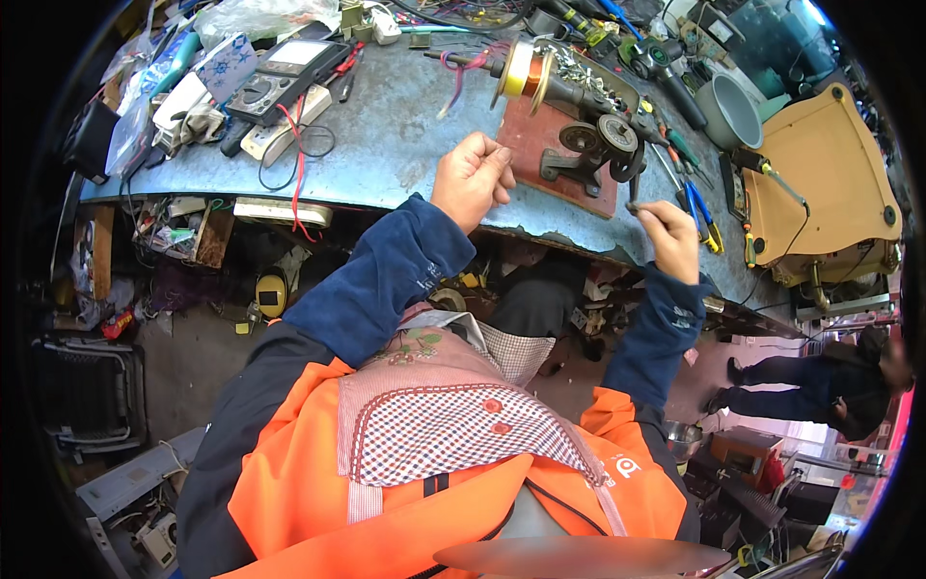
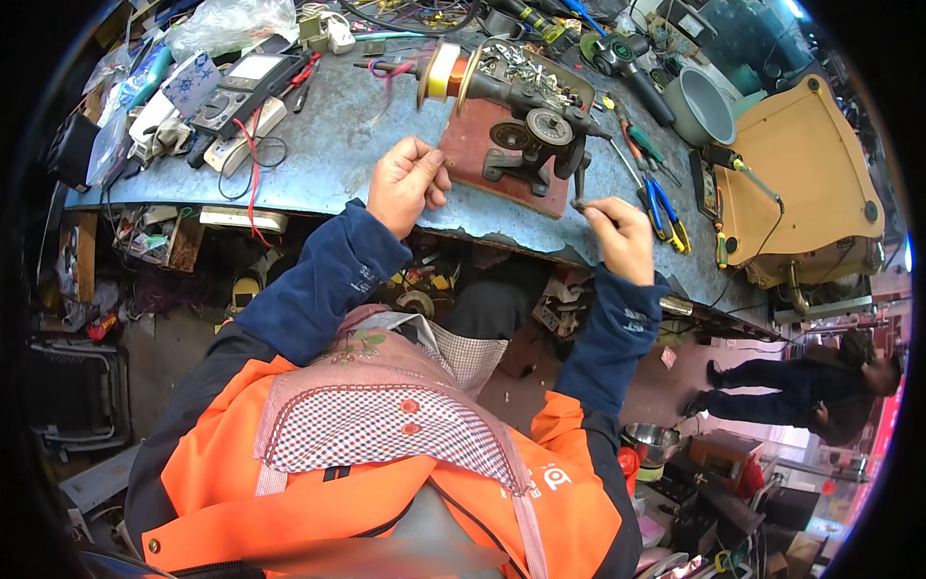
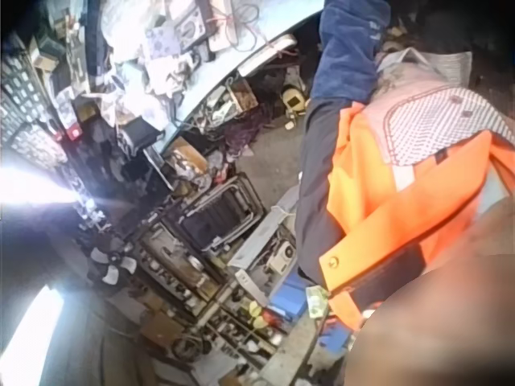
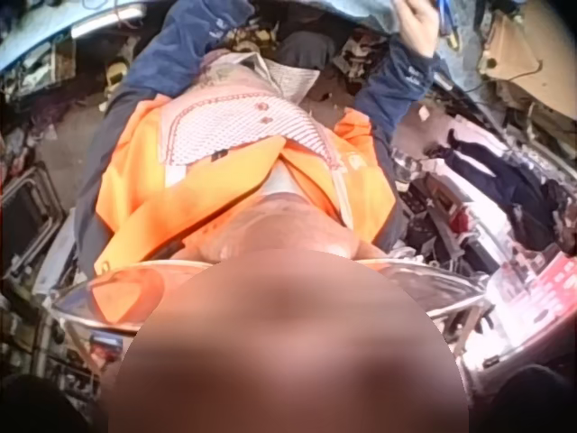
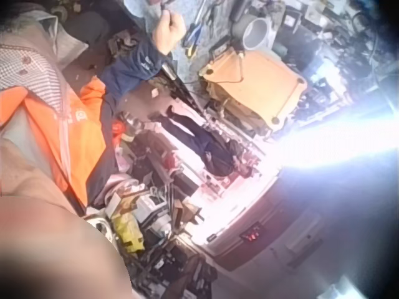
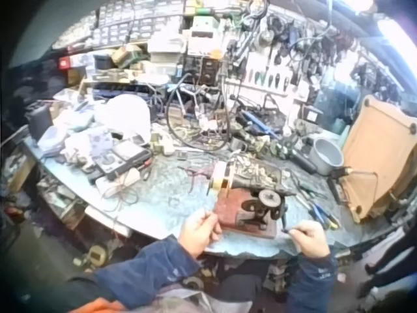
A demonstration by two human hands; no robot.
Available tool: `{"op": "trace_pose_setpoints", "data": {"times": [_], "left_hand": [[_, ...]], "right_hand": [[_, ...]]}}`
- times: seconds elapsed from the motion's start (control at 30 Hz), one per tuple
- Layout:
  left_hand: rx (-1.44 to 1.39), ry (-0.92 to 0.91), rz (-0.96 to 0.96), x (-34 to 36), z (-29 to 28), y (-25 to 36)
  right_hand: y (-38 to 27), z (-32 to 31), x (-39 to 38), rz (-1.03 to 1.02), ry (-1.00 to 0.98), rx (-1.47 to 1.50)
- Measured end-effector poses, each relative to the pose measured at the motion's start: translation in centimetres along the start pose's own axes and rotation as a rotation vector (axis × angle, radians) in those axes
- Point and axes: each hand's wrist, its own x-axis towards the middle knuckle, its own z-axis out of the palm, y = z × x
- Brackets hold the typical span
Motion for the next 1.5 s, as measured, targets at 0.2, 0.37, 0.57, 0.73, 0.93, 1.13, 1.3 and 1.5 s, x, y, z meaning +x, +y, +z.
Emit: {"op": "trace_pose_setpoints", "data": {"times": [0.2, 0.37, 0.57, 0.73, 0.93, 1.13, 1.3, 1.5], "left_hand": [[0.054, 0.003, -0.002, -0.1, 0.0, 0.4], [0.045, -0.012, 0.006, -0.1, 0.4, 0.1], [0.035, 0.005, 0.002, -0.1, -0.1, 0.0], [0.034, -0.025, -0.001, 0.0, 0.3, 0.1], [0.065, -0.035, -0.001, 0.2, 0.2, 0.0], [0.073, -0.026, -0.011, -0.1, 0.0, 0.1], [0.043, -0.065, -0.018, 0.1, 0.1, -0.2], [0.111, -0.058, -0.013, 0.1, 0.3, 0.0]], "right_hand": [[-1.9, -1.7, 5.1, -0.038, 0.407, 0.252], [5.8, 0.5, 8.3, 0.113, 0.328, -0.183], [-0.8, -0.3, 0.7, -0.007, -0.074, -0.063], [-2.7, -3.3, 2.1, -0.062, 0.19, 0.185], [4.8, 0.1, 8.2, 0.027, 0.438, 0.141], [2.4, 1.0, 1.5, 0.126, 0.026, -0.082], [-2.5, -2.9, 0.5, 0.062, 0.122, 0.172], [2.9, 0.2, 8.2, 0.003, 0.502, 0.248]]}}
